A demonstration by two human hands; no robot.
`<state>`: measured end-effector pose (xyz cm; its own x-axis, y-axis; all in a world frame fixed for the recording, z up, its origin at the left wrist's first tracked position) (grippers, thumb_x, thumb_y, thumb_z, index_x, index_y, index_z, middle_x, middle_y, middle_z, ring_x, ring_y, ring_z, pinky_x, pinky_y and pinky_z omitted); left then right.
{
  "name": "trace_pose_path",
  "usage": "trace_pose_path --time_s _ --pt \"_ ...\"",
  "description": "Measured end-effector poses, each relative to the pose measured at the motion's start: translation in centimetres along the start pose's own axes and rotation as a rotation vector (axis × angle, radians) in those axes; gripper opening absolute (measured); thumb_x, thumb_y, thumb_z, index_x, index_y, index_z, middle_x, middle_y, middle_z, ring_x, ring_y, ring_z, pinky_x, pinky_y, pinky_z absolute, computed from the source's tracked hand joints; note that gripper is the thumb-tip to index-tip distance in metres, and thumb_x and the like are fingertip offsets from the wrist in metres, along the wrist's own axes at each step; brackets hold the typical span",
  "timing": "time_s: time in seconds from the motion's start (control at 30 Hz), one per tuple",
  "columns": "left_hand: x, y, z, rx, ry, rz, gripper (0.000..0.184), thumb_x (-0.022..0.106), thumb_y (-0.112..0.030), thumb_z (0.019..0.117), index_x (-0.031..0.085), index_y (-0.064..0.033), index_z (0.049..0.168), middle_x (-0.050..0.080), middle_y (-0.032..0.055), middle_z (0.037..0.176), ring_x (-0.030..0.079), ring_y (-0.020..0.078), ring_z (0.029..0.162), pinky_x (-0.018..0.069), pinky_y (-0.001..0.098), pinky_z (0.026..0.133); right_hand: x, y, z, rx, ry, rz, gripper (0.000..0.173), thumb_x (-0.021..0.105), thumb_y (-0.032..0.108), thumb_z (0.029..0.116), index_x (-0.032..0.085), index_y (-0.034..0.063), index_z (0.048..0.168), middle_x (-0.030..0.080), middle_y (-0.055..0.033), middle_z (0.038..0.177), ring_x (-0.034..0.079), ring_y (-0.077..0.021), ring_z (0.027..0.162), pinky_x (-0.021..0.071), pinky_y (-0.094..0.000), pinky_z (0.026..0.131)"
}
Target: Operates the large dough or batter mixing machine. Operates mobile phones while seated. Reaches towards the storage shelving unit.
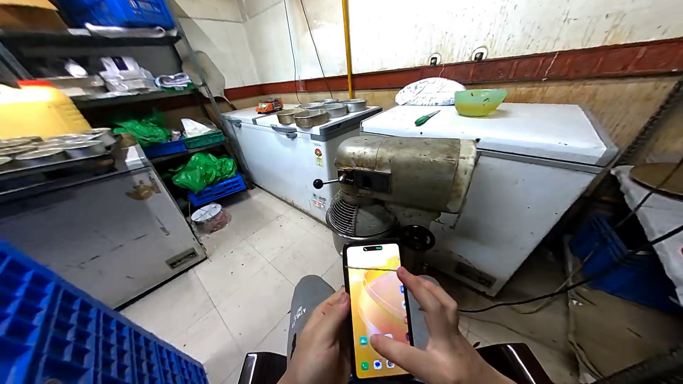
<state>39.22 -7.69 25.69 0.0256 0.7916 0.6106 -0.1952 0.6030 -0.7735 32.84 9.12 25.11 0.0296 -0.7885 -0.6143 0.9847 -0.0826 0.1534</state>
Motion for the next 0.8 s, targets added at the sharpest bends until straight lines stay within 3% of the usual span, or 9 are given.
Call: trace_pose_path --time_s 0.37,0.53,0.67,0.8 --pt "0.3 0.3 -0.2 -0.043 0.054 0.018 0.039 0.036 -0.025 0.1123 0.064 0.0 0.123 0.074 0.0171 0.11 0.074 0.0229 0.102 0.0602 0.0429 0.093 -0.6 -0.4 0.2 0.042 -0.123 -0.076 0.046 0.059 0.065 0.092 0.059 0.0383 0.13 0.03 -0.0133 0.163 0.024 -0.0325 0.153 0.0289 -0.0508 0.121" --pt "0.9 1.6 -0.6 -0.123 0.113 0.078 0.04 0.032 -0.022 0.1128 0.062 0.0003 0.125 0.074 0.0157 0.111 0.073 0.022 0.101 0.0603 0.0431 0.093 -1.7 -1.2 0.3 0.159 -0.189 -0.137 0.062 0.058 0.072 0.0883 0.049 0.0478 0.145 0.023 -0.0173 0.166 0.024 -0.0368 0.153 0.0302 -0.056 0.118" --pt "1.4 2.3 -1.0 -0.155 0.179 0.134 0.039 0.033 -0.021 0.1127 0.064 -0.0009 0.126 0.075 0.0126 0.11 0.073 0.019 0.102 0.0596 0.0411 0.094 -2.0 -1.5 0.4 0.203 -0.174 -0.212 0.072 0.053 0.077 0.0875 0.041 0.0488 0.152 0.018 -0.0197 0.168 0.02 -0.0407 0.154 0.0284 -0.0592 0.118" --pt "1.3 2.2 -1.0 -0.144 0.194 0.138 0.039 0.033 -0.021 0.1129 0.064 -0.0014 0.125 0.075 0.0123 0.11 0.073 0.0189 0.102 0.0596 0.0408 0.094 -2.0 -1.3 0.4 0.186 -0.17 -0.171 0.063 0.055 0.075 0.0883 0.05 0.0447 0.143 0.023 -0.0189 0.165 0.021 -0.0391 0.153 0.0292 -0.0566 0.118"
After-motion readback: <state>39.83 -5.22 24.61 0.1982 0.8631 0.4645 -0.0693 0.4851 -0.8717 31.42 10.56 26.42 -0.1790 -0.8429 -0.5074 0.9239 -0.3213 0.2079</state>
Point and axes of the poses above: each hand's wrist, its own z-axis towards the middle knuckle, its own x-axis out of the palm, y = z × x, the point moved 4 cm from there along z, towards the middle knuckle
